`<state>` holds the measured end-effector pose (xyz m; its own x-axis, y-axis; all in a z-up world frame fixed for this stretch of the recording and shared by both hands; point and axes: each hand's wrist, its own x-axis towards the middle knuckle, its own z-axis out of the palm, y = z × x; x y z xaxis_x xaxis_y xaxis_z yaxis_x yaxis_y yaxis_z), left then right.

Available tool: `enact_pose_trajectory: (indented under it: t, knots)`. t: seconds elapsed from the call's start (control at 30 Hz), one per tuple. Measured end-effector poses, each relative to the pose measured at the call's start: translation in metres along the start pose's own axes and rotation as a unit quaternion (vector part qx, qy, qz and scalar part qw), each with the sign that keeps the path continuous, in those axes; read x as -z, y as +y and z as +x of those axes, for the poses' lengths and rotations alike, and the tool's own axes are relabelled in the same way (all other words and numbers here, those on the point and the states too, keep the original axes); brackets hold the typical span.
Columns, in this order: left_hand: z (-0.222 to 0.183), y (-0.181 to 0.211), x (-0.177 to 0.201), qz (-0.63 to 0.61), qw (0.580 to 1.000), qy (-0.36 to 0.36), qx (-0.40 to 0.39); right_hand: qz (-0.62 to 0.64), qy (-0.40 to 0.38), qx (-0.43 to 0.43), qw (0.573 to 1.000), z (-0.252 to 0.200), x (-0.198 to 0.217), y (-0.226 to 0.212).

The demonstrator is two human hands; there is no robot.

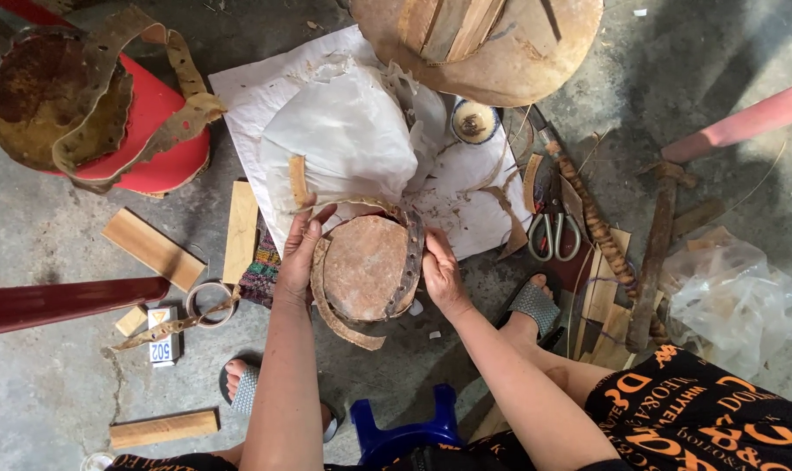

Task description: Trimming the edges of leather pieces and fitting them onto a circular wooden frame using scissors.

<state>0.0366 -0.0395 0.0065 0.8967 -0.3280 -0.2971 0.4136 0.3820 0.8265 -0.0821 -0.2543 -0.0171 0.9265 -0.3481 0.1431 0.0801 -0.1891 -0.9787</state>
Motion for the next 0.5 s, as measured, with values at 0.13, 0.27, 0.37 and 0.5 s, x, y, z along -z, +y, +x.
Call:
enact_pose_trajectory:
  t: [0.13, 0.27, 0.37, 0.5]
  knots:
    - [0.008, -0.017, 0.02, 0.016, 0.999, 0.038, -0.002, 0.001, -0.001, -0.005, 1.0, -0.002, -0.002, 0.003]
    - [0.003, -0.016, 0.008, -0.02, 0.997, 0.072, -0.027, -0.006, -0.003, -0.001, 1.0, -0.002, -0.003, 0.003]
    - [-0.004, -0.01, -0.007, -0.016, 0.994, 0.102, -0.033, -0.001, 0.001, -0.003, 1.0, -0.003, -0.001, 0.01]
    - [-0.001, -0.021, 0.004, -0.005, 0.99, 0.141, -0.027, -0.004, 0.0, 0.004, 1.0, -0.003, 0.001, 0.01]
